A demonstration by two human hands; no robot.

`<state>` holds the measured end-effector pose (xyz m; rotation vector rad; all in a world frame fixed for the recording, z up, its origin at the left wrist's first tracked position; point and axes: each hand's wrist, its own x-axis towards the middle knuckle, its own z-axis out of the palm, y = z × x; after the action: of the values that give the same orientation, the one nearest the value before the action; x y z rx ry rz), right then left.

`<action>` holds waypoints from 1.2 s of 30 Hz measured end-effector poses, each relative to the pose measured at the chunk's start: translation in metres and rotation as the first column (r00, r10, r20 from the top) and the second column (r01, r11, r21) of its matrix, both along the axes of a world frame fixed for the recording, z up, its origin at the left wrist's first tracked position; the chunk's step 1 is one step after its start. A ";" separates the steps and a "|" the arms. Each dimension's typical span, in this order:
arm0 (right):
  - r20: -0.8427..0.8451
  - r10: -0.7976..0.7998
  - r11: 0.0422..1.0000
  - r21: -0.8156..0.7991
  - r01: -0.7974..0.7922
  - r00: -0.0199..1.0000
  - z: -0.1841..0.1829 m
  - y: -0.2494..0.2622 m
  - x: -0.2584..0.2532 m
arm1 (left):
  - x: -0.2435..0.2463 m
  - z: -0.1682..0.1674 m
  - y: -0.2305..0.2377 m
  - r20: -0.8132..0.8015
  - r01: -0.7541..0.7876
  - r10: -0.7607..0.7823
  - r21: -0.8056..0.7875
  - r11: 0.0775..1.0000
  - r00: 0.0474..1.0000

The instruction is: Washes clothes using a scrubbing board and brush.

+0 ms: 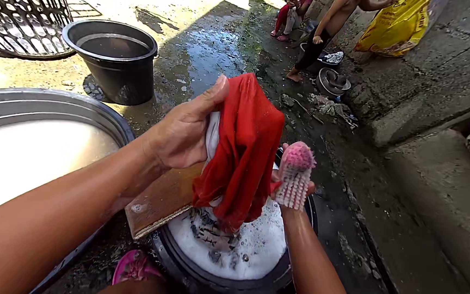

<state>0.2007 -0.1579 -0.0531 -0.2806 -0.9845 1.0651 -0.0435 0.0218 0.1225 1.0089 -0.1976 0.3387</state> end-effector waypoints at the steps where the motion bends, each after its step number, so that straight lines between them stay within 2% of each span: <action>1: -0.027 -0.061 0.997 0.042 0.062 0.998 0.012 0.008 0.012 | -0.001 -0.006 0.008 0.057 -0.017 0.018 -0.002 1.000 0.998; 2: -0.059 -0.159 0.986 0.037 0.162 0.985 0.019 0.015 0.026 | -0.002 -0.016 0.014 0.072 -0.064 0.066 -0.029 0.998 0.995; 3: -0.089 -0.249 0.968 0.016 0.251 0.964 0.022 0.021 0.039 | -0.002 -0.034 0.019 0.023 -0.155 0.158 -0.092 0.984 0.987; 4: -0.118 -0.375 0.927 -0.057 0.370 0.920 0.022 0.028 0.049 | -0.001 -0.056 0.019 -0.120 -0.284 0.268 -0.150 0.947 0.956; 5: -0.109 -0.541 0.837 -0.169 0.521 0.834 0.018 0.036 0.054 | -0.001 -0.082 0.017 -0.338 -0.426 0.370 -0.108 0.898 0.865; 6: 0.008 -0.689 0.698 -0.264 0.666 0.725 0.007 0.044 0.058 | -0.002 -0.113 0.016 -0.543 -0.468 0.410 0.036 0.883 0.733; 7: 0.237 -0.753 0.539 -0.314 0.782 0.614 -0.010 0.047 0.060 | -0.004 -0.144 0.016 -0.687 -0.395 0.378 0.143 0.908 0.620; 8: 0.455 -0.729 0.393 -0.335 0.856 0.512 -0.028 0.047 0.059 | -0.002 -0.169 0.014 -0.780 -0.312 0.339 0.193 0.930 0.527; 9: 0.648 -0.650 0.245 -0.317 0.916 0.398 -0.047 0.044 0.055 | 0.003 -0.178 0.011 -0.836 -0.240 0.323 0.236 0.942 0.444; 10: 0.818 -0.515 0.108 -0.235 0.966 0.256 -0.068 0.037 0.047 | 0.007 -0.174 0.009 -0.862 -0.192 0.325 0.269 0.944 0.390; 12: 0.975 -0.223 -0.047 -0.027 0.999 0.016 -0.119 0.009 0.030 | 0.010 -0.156 0.009 -0.853 -0.192 0.393 0.346 0.918 0.344; 13: 0.993 -0.116 -0.076 0.019 0.997 -0.028 -0.140 -0.006 0.023 | 0.009 -0.148 0.011 -0.826 -0.211 0.458 0.408 0.888 0.328; 14: 1.000 -0.030 -0.098 0.004 0.995 -0.007 -0.154 -0.018 0.018 | 0.007 -0.149 0.016 -0.782 -0.211 0.534 0.491 0.845 0.320; 16: 0.999 0.009 -0.175 -0.041 0.984 0.043 -0.165 -0.025 0.014 | -0.004 -0.160 0.027 -0.660 -0.060 0.673 0.697 0.714 0.335; 18: 0.995 0.081 -0.177 -0.044 0.983 0.059 -0.155 -0.012 0.014 | -0.021 -0.171 0.028 -0.559 0.236 0.743 0.829 0.507 0.368; 19: 0.999 0.044 -0.139 -0.013 0.990 0.019 -0.145 -0.001 0.012 | -0.026 -0.173 0.023 -0.529 0.360 0.757 0.841 0.404 0.384; 20: 0.998 -0.059 -0.077 0.021 0.997 -0.025 -0.133 0.014 0.005 | -0.029 -0.172 0.017 -0.519 0.448 0.756 0.829 0.334 0.398; 22: 0.966 -0.241 0.143 0.127 0.982 -0.090 -0.098 0.042 -0.035 | -0.028 -0.166 0.010 -0.550 0.559 0.743 0.777 0.289 0.380; 23: 0.960 -0.271 0.282 0.147 0.948 -0.068 -0.082 0.051 -0.064 | -0.026 -0.165 0.009 -0.562 0.598 0.740 0.753 0.273 0.370; 25: 0.973 -0.222 0.539 0.072 0.839 0.059 -0.063 0.059 -0.118 | -0.022 -0.164 0.008 -0.576 0.655 0.733 0.717 0.239 0.363; 26: 0.982 -0.155 0.612 0.007 0.790 0.111 -0.059 0.061 -0.128 | -0.022 -0.161 0.008 -0.584 0.672 0.728 0.703 0.233 0.359; 27: 0.988 -0.090 0.614 -0.040 0.788 0.121 -0.062 0.065 -0.123 | -0.021 -0.158 0.008 -0.593 0.686 0.726 0.689 0.234 0.347; 28: 0.993 0.006 0.555 -0.099 0.826 0.115 -0.068 0.069 -0.103 | -0.021 -0.155 0.008 -0.600 0.694 0.725 0.679 0.239 0.337; 30: 0.963 0.247 0.339 -0.193 0.921 0.111 -0.082 0.076 -0.049 | -0.020 -0.156 0.005 -0.610 0.699 0.725 0.668 0.255 0.319; 31: 0.941 0.313 0.259 -0.212 0.942 0.126 -0.088 0.076 -0.031 | -0.020 -0.158 0.004 -0.615 0.703 0.724 0.662 0.261 0.311; 32: 0.941 0.306 0.234 -0.219 0.947 0.142 -0.087 0.076 -0.028 | -0.019 -0.161 0.004 -0.620 0.708 0.724 0.654 0.266 0.301; 33: 0.959 0.239 0.273 -0.217 0.937 0.152 -0.079 0.074 -0.041 | -0.018 -0.162 0.007 -0.621 0.708 0.726 0.652 0.271 0.294; 36: 0.983 -0.019 0.560 -0.140 0.816 0.181 -0.056 0.062 -0.115 | -0.016 -0.158 0.008 -0.631 0.715 0.722 0.641 0.279 0.283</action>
<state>0.0857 -0.0961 -0.1089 -1.9631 -1.3168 0.4960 -0.0592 0.0296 -0.0359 2.3924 1.0171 -0.7059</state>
